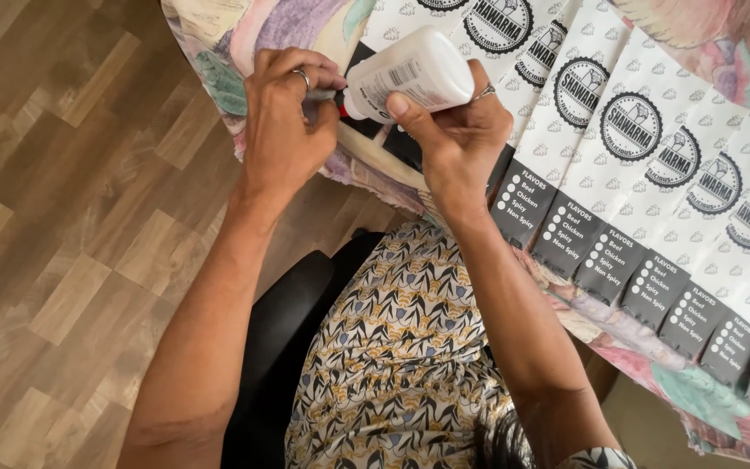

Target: The person arranges multiple white paper packs labeled 'Shawarma' on a table, then applies glue from a bottle to the bottom edge of each pack and presses them together to form a stack.

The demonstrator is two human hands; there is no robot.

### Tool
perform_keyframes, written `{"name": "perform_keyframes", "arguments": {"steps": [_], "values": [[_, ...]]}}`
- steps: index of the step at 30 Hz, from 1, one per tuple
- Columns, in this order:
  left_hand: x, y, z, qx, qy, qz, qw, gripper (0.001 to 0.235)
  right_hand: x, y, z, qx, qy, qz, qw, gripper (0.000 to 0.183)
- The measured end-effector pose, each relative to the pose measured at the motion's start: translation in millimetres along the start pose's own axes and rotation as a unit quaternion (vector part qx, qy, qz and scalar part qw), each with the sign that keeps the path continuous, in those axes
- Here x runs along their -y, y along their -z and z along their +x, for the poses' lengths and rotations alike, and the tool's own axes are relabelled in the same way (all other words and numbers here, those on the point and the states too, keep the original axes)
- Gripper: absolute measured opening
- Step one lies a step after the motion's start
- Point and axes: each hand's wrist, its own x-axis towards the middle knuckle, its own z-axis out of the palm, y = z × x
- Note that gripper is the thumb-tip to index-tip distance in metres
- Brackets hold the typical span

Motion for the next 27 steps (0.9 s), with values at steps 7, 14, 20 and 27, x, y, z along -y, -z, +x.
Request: {"name": "perform_keyframes", "arguments": {"steps": [7,14,20,27], "values": [[8.5,-5.6,-1.1,-0.001,0.015,0.000,1.000,0.027,3.8,28.6,-12.0,0.000,0.005,-0.003,1.000,0.026],[-5.9,3.4,2.1,-0.003,0.001,-0.011,1.000,0.037,-4.8,-5.8,3.9,0.022,0.016,0.044,0.999,0.023],[7.8,-5.7,0.7,0.011,0.024,-0.011,1.000,0.040,5.9,14.6,-7.2,-0.024,0.010,0.023,0.999,0.024],[22.1,10.5,-3.1,0.053,-0.160,-0.003,0.986,0.032,76.7,151.4,-36.2,-0.234,-0.101,0.143,0.956,0.020]]}}
